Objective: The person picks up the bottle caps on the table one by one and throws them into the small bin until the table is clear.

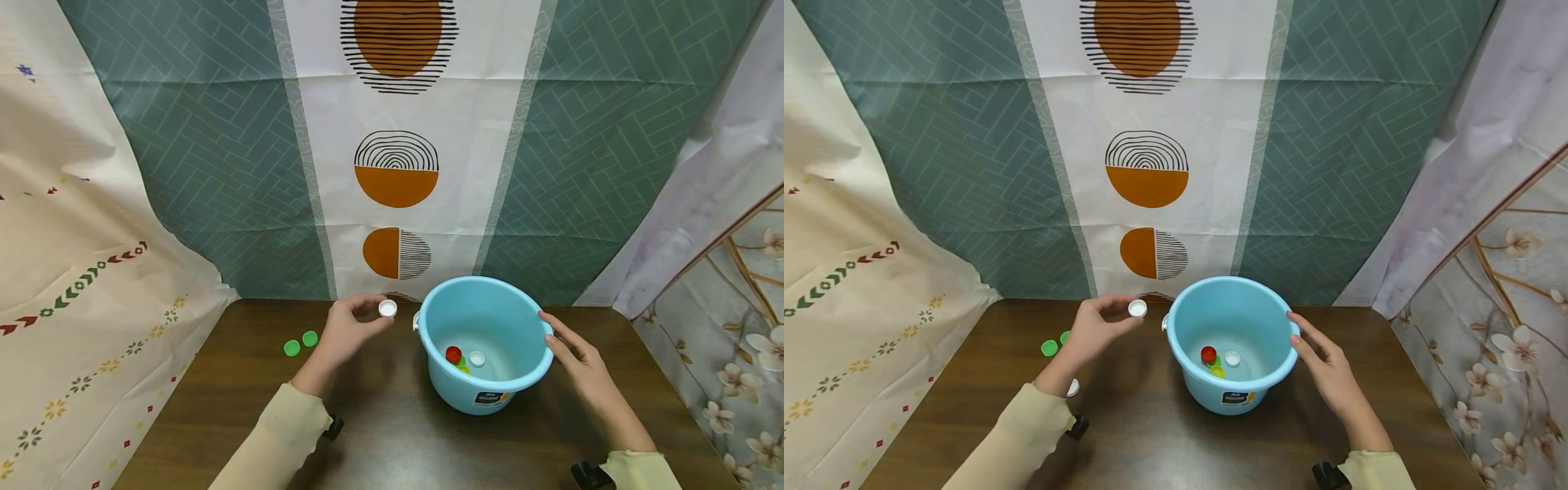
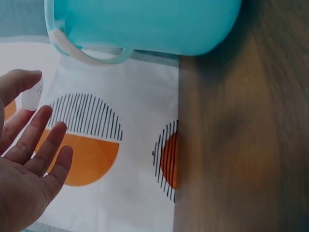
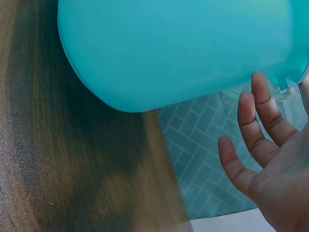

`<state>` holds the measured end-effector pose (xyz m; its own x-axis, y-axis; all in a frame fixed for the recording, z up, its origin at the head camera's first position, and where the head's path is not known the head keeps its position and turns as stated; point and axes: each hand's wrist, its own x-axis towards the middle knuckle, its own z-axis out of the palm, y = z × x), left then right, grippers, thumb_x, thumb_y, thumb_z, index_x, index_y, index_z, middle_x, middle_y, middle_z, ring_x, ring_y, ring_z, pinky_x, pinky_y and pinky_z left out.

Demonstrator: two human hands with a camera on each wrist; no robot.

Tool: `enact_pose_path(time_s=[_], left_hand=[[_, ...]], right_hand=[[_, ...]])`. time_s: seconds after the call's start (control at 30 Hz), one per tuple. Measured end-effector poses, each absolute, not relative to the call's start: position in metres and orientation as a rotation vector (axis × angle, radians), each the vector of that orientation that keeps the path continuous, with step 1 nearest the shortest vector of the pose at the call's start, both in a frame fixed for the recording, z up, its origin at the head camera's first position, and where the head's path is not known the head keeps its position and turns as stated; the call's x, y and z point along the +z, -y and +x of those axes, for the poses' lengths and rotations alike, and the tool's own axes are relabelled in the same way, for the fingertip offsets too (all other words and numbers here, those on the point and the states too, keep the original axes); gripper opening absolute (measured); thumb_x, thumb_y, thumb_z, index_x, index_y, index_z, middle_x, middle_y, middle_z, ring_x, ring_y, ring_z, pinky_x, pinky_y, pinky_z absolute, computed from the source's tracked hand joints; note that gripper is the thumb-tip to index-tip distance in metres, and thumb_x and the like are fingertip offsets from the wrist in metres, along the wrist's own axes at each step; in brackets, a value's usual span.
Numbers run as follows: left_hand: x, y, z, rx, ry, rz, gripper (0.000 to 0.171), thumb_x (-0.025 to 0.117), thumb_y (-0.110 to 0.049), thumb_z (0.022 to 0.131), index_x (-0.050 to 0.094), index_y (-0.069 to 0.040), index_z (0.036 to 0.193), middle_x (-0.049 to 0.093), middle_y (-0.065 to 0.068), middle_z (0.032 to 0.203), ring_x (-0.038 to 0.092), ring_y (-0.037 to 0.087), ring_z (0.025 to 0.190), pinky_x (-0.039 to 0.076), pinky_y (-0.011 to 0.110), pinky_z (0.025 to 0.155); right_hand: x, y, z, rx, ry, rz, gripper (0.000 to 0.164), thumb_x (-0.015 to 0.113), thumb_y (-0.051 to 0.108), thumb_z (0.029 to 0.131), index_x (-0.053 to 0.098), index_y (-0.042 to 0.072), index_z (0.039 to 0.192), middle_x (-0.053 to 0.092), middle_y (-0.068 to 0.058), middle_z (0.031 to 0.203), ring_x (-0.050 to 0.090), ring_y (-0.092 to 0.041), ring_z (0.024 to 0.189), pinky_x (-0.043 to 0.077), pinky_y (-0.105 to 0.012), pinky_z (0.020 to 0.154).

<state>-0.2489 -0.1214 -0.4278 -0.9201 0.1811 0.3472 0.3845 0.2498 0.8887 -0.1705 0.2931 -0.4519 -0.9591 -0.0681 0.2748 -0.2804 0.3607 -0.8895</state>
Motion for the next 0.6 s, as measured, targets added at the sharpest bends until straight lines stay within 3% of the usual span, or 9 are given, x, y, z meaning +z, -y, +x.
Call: enact_pose_path(time_s=[0.1,0.37,0.6], left_hand=[[-0.422,0.116,-0.249,-1.747,2.329,-0.534,0.030,0.085,-0.019,0.078,0.073,-0.017,0.106,0.070,-0.003,0.100,0.066,0.020,0.094,0.053,0.045,0.087],[-0.407,0.100,-0.250,-1.746,2.338,-0.563,0.030,0.083,-0.021,0.080,0.072,-0.016,0.108,0.070,-0.003,0.100,0.066,0.024,0.095,0.055,0.034,0.081],[-0.399,0.086,-0.252,-1.788,2.297,-0.630,0.029,0.082,-0.018,0.081,0.071,-0.013,0.107,0.071,-0.001,0.098,0.067,0.024,0.092,0.056,0.033,0.079]], right_hand=[[-0.452,-0.293,-0.171,1.643,2.432,0.313,0.045,0.046,0.020,0.105,0.041,0.019,0.150,0.044,0.001,0.148,0.050,0.001,0.120,0.047,-0.015,0.087],[-0.452,-0.294,-0.170,1.662,2.426,0.315,0.046,0.047,0.020,0.105,0.041,0.019,0.150,0.044,-0.001,0.149,0.050,0.001,0.121,0.047,-0.015,0.087],[-0.452,-0.294,-0.170,1.653,2.440,0.307,0.045,0.046,0.021,0.105,0.041,0.020,0.150,0.044,-0.002,0.149,0.050,0.001,0.120,0.046,-0.015,0.088]])
